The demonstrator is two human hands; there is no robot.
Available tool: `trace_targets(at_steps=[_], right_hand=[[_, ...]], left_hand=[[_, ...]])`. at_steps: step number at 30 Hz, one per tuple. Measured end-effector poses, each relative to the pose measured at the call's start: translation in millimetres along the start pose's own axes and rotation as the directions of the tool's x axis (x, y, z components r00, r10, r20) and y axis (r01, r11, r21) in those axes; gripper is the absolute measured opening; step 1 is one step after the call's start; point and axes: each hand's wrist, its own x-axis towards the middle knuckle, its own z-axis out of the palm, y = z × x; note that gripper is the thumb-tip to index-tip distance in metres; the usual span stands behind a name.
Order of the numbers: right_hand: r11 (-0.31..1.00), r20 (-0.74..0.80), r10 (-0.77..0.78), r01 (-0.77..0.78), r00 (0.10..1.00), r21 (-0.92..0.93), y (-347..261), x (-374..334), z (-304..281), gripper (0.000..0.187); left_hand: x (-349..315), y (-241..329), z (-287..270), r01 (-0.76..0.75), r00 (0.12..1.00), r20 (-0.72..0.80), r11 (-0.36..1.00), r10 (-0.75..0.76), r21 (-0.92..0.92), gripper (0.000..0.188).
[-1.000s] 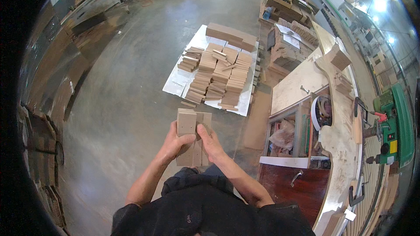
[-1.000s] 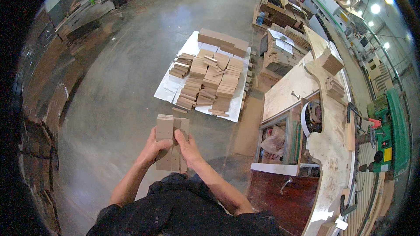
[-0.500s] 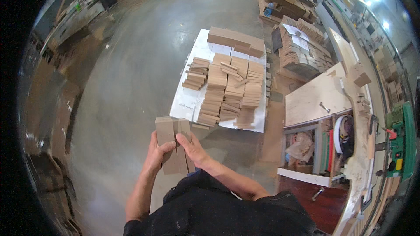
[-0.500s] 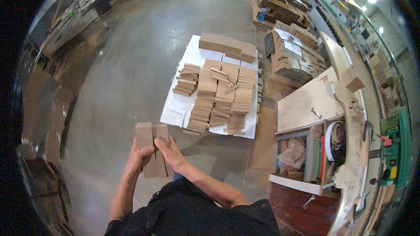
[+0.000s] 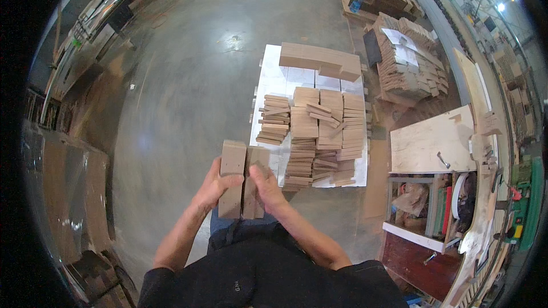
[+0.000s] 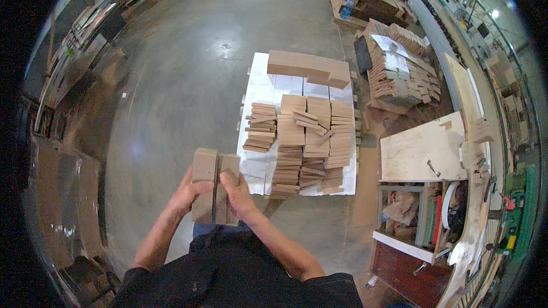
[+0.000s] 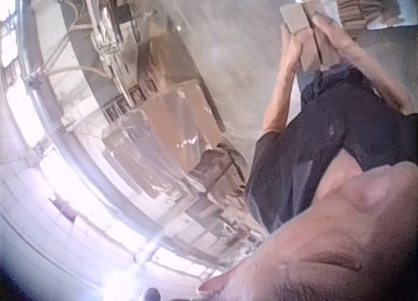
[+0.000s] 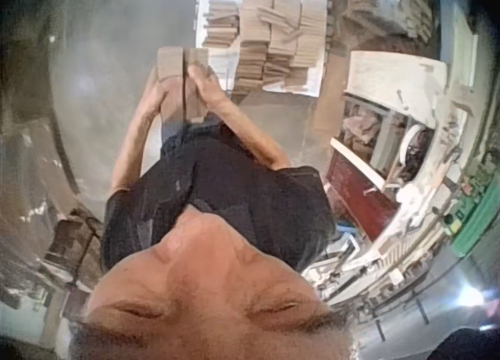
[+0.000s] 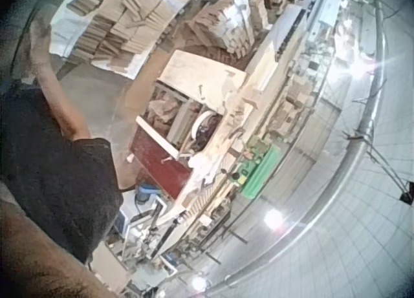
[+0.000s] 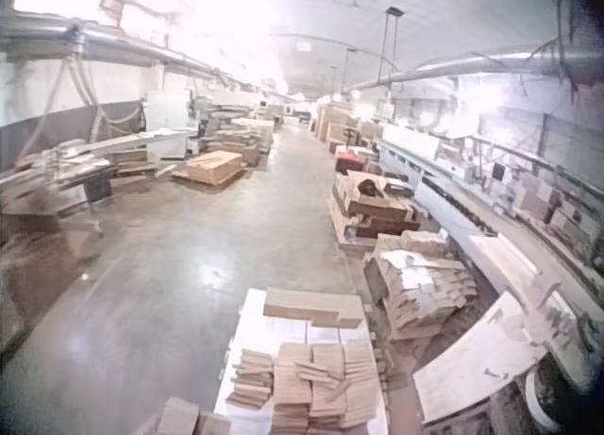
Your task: The person collects wooden blocks from a workbench, carries them over to a pallet, and stacks them onto the pallet. The person then returns to the workbench and stacks additional wooden blocks by hand.
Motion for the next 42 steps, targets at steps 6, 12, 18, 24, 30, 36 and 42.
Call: trace_targets(at_steps=[6,12,18,24,30,36,42], right_hand=[[0.988,-0.147,-0.129,0.14,0.981,0.068,-24,103,35,0.055],[0.977,-0.326,-0.086,0.143,0.942,0.156,-15,254,77,0.053],[0.982,-0.399,-0.044,0.113,0.916,0.15,-36,375,135,0.056],[0.941,-0.473,-0.062,0.209,0.879,0.265,-69,432,148,0.061],[0.886,-0.632,-0.019,0.305,0.775,0.348,-96,477,137,0.075],[0.735,-0.749,-0.034,0.525,0.662,0.43,-157,513,107,0.078],[0.593,-0.807,-0.092,0.683,0.584,0.427,-186,564,65,0.074]], left_hand=[[123,50,-43,0.012,0.981,0.191,0.996,-0.028,0.086,0.074],[290,71,-141,0.162,0.943,0.27,0.977,-0.195,0.138,0.076],[388,150,-195,0.245,0.904,0.266,0.915,-0.335,0.319,0.088],[464,205,-196,0.181,0.857,0.372,0.885,-0.356,0.429,0.091],[534,242,-153,0.065,0.762,0.478,0.786,-0.437,0.615,0.087],[614,256,-88,-0.098,0.661,0.546,0.662,-0.515,0.743,0.09],[702,267,-28,-0.115,0.515,0.614,0.661,-0.599,0.742,0.092]])
